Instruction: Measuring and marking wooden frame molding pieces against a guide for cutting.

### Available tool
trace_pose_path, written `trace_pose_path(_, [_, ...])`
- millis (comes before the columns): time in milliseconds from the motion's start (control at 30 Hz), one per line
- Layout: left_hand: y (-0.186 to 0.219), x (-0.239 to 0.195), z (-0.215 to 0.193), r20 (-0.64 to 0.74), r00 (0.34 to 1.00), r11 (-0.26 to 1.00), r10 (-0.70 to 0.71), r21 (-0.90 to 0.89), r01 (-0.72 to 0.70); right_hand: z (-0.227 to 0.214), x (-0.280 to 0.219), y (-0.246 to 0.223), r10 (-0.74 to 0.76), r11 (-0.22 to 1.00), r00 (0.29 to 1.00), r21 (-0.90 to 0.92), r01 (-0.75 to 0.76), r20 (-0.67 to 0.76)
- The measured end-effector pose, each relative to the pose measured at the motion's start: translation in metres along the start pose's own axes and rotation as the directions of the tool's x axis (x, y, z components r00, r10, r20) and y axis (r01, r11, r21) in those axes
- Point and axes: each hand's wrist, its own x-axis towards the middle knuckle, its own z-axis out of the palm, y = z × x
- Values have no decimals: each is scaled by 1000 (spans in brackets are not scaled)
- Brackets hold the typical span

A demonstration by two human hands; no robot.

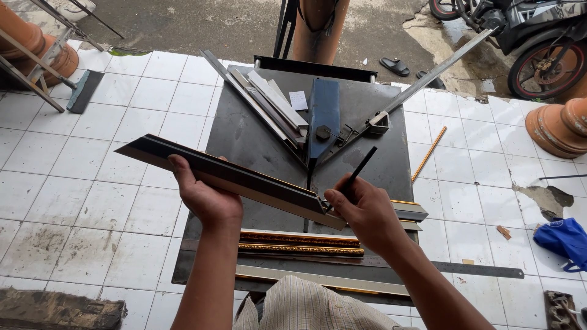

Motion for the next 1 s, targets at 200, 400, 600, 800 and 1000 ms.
trace_pose_path(200, [-2, -4, 4, -6, 1000, 1000, -20, -1, 20, -1, 0, -3, -10, 999, 1000, -30, 10, -18])
trace_pose_path(400, [-1, -3, 3, -15, 1000, 1000, -25, -16, 25, -2, 0, -3, 2, 1000, 1000, 5, -2, 6])
trace_pose_path(600, [-6, 4, -5, -7, 1000, 1000, -19, -20, 19, -2, 0, 8, 54, 985, 993, 155, -70, 103])
trace_pose_path(800, [-9, -6, -4, 35, 998, 999, -52, 5, 52, -7, 8, 15, 67, 952, 997, 296, -76, 40])
trace_pose_path(1000, [-25, -16, -4, 108, 986, 990, -125, 78, 117, 1, 4, -2, 10, 993, 1000, 122, -7, -17])
